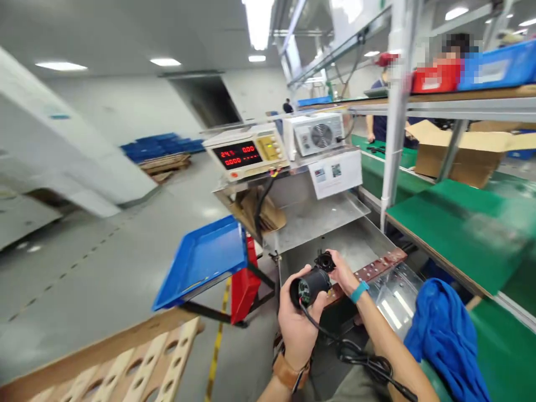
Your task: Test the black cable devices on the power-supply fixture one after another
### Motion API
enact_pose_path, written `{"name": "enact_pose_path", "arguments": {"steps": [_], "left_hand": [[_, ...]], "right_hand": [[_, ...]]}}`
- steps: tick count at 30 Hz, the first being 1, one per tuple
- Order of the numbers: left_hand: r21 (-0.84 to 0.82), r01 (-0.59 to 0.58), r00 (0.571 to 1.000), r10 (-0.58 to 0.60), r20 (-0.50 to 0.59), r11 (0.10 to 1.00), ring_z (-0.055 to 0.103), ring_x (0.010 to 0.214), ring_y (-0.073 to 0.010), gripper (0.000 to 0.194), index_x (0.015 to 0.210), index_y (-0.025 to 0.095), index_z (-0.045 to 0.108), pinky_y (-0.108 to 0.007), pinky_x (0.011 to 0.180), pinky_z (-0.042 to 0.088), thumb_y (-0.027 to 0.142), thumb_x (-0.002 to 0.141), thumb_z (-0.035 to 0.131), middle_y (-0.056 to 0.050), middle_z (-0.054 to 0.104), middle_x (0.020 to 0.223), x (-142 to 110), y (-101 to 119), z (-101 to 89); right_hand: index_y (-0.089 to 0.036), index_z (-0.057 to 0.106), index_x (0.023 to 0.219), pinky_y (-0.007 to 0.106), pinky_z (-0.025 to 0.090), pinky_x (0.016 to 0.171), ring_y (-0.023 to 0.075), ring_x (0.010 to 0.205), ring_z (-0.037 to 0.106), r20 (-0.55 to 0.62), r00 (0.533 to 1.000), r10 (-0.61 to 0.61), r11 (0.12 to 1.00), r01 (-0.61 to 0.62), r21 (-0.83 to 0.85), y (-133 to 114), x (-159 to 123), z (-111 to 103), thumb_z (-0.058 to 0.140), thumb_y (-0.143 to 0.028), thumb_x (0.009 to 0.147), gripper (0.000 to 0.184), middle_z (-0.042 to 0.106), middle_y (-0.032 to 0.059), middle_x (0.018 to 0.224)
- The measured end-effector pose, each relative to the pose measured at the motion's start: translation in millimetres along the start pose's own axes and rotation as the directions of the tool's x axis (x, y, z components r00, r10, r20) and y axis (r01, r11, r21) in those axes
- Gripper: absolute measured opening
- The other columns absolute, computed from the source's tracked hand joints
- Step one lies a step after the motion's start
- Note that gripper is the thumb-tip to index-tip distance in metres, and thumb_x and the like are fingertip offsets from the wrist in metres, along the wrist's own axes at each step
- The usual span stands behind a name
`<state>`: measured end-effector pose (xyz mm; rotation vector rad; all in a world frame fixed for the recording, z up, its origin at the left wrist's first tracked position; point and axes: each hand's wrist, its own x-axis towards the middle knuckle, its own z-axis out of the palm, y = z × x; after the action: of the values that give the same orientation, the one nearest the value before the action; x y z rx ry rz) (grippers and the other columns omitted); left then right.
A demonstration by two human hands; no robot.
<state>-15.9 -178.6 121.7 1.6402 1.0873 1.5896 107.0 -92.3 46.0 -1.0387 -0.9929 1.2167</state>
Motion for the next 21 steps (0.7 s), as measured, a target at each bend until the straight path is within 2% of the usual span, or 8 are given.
{"name": "enact_pose_path", "arguments": {"steps": [2, 4, 6, 9, 13, 17, 21], "left_hand": [[0.027, 0.045, 0.998, -0.043, -0.047, 0.999, 0.056, 0.124, -0.0268, 0.049, 0.125, 0.02, 0.05, -0.046, 0.108, 0.044, 0.034, 0.083, 0.07, -0.014, 0.057, 0.132, 6, -29, -5.6], [0.067, 0.065, 0.996, -0.061, -0.057, 0.996, 0.052, 0.128, -0.0274, 0.05, 0.126, 0.02, 0.05, -0.047, 0.11, 0.042, 0.033, 0.083, 0.07, -0.014, 0.056, 0.134, 10, -50, -8.4], [0.121, 0.057, 0.997, -0.051, -0.056, 0.991, 0.05, 0.131, -0.0274, 0.052, 0.128, 0.021, 0.049, -0.048, 0.112, 0.04, 0.031, 0.082, 0.07, -0.013, 0.055, 0.136, 14, -65, -10.3], [0.177, 0.022, 0.999, -0.018, -0.027, 0.984, 0.048, 0.133, -0.0268, 0.056, 0.133, 0.022, 0.047, -0.049, 0.113, 0.039, 0.028, 0.082, 0.07, -0.013, 0.054, 0.139, 21, -76, -13.0], [0.221, 0.03, 0.999, -0.025, -0.025, 0.975, 0.048, 0.134, -0.0266, 0.057, 0.135, 0.023, 0.046, -0.048, 0.112, 0.041, 0.026, 0.083, 0.069, -0.012, 0.052, 0.141, 24, -86, -15.1], [0.208, 0.022, 1.0, -0.021, -0.006, 0.978, 0.046, 0.136, -0.025, 0.054, 0.136, 0.023, 0.046, -0.046, 0.112, 0.041, 0.014, 0.084, 0.06, -0.011, 0.051, 0.143, 23, -93, -12.8], [0.171, -0.006, 0.998, -0.005, 0.066, 0.985, 0.039, 0.141, -0.0224, 0.055, 0.135, 0.024, 0.046, -0.048, 0.117, 0.035, 0.004, 0.084, 0.047, -0.009, 0.049, 0.146, 25, -99, -9.6]], "right_hand": [[-0.016, 0.049, 0.129, 0.036, 0.054, 0.086, 0.0267, 0.105, 0.062, 0.131, 0.987, 0.089, 0.975, -0.113, 0.19, -4, -4, 8, 0.038, -0.072, 0.095, 0.066, 0.061, 0.0135, 0.117], [-0.02, 0.052, 0.128, 0.038, 0.052, 0.094, 0.027, 0.11, 0.06, 0.196, 0.972, 0.128, 0.953, -0.176, 0.246, -10, -9, 17, 0.051, -0.079, 0.085, 0.073, 0.06, 0.011, 0.123], [-0.022, 0.055, 0.128, 0.041, 0.047, 0.102, 0.0271, 0.118, 0.055, 0.217, 0.968, 0.123, 0.958, -0.173, 0.23, -13, -13, 26, 0.055, -0.078, 0.083, 0.072, 0.058, 0.0096, 0.127], [-0.023, 0.056, 0.127, 0.041, 0.038, 0.111, 0.0255, 0.127, 0.048, 0.212, 0.975, 0.059, 0.974, -0.103, 0.204, -10, -15, 35, 0.056, -0.07, 0.09, 0.06, 0.055, 0.0075, 0.133], [-0.024, 0.054, 0.131, 0.04, 0.031, 0.115, 0.0243, 0.132, 0.043, 0.216, 0.976, 0.013, 0.981, -0.054, 0.186, -5, -16, 37, 0.053, -0.063, 0.096, 0.052, 0.051, 0.0064, 0.137], [-0.023, 0.048, 0.133, 0.04, 0.036, 0.111, 0.0262, 0.127, 0.047, 0.244, 0.969, 0.035, 0.997, -0.051, 0.056, -11, -15, 37, 0.07, -0.054, 0.088, 0.059, 0.052, 0.0086, 0.134], [-0.021, 0.05, 0.122, 0.037, 0.05, 0.093, 0.0268, 0.105, 0.059, 0.124, 0.984, 0.13, 0.99, -0.136, 0.041, -17, -9, 43, 0.085, -0.043, 0.07, 0.066, 0.062, 0.0073, 0.113]]}}
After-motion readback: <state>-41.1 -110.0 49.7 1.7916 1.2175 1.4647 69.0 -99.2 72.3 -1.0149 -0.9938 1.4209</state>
